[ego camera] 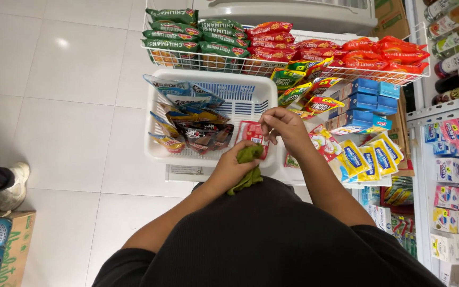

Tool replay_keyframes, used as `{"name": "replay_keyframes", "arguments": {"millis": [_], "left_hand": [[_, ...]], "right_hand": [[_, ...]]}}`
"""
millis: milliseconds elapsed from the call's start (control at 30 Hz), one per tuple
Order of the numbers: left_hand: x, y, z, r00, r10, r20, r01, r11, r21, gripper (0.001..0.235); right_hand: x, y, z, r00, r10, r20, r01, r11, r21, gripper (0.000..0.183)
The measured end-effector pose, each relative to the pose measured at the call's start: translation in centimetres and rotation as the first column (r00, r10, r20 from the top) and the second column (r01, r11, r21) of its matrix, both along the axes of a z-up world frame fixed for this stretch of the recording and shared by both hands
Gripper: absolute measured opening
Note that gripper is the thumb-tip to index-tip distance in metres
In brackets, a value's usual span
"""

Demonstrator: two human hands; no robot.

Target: The person wipes the surface of a white plastic shelf in a store using a green cloth. They pick up various packaged food items, wipe the shelf underneath, and place the items back. The person handles multiple snack packets and small boxes throughout the task.

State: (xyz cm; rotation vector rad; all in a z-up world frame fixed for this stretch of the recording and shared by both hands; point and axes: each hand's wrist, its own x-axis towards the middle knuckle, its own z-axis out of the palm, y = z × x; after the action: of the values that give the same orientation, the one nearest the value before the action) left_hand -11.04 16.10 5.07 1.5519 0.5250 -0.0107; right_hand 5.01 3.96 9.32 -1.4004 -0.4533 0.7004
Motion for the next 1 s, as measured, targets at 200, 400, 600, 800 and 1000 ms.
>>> {"name": "replay_keyframes", "arguments": {"millis": [200, 400, 600, 800, 1000], "left_hand": [[0.6, 0.2, -0.6, 0.996, -0.088, -0.028, 0.088, 0.996, -0.006, 0.058], [0.3, 0.0, 0.4, 0.997, -0.082, 0.002, 0.082, 0.992, -0.094, 0.06], [0.0, 0.3, 0.1, 0.998, -0.059, 0.037, 0.064, 0.99, -0.124, 0.057], [0.4, 0.0, -2.8, 0.989, -0.043, 0.139, 0.065, 0.986, -0.156, 0.054], [-0.1, -0.4, -2.8, 0.948, 0.138, 0.288, -0.009, 0.912, -0.41, 0.054]], "right_hand": [[2.3, 2.1, -1.9, 0.577, 0.403, 0.71, 0.049, 0.851, -0.523, 0.012], [3.2, 7.0, -8.0, 0.349, 0.897, 0.27, -0.067, 0.311, -0.948, 0.094], [4.7, 5.0, -14.3, 0.156, 0.912, 0.378, 0.185, 0.349, -0.919, 0.105], [4.6, 3.7, -13.8, -0.009, 0.834, 0.552, 0.312, 0.527, -0.791, 0.099], [2.3, 0.8, -1.5, 0.103, 0.859, 0.501, 0.34, 0.443, -0.829, 0.097]]}}
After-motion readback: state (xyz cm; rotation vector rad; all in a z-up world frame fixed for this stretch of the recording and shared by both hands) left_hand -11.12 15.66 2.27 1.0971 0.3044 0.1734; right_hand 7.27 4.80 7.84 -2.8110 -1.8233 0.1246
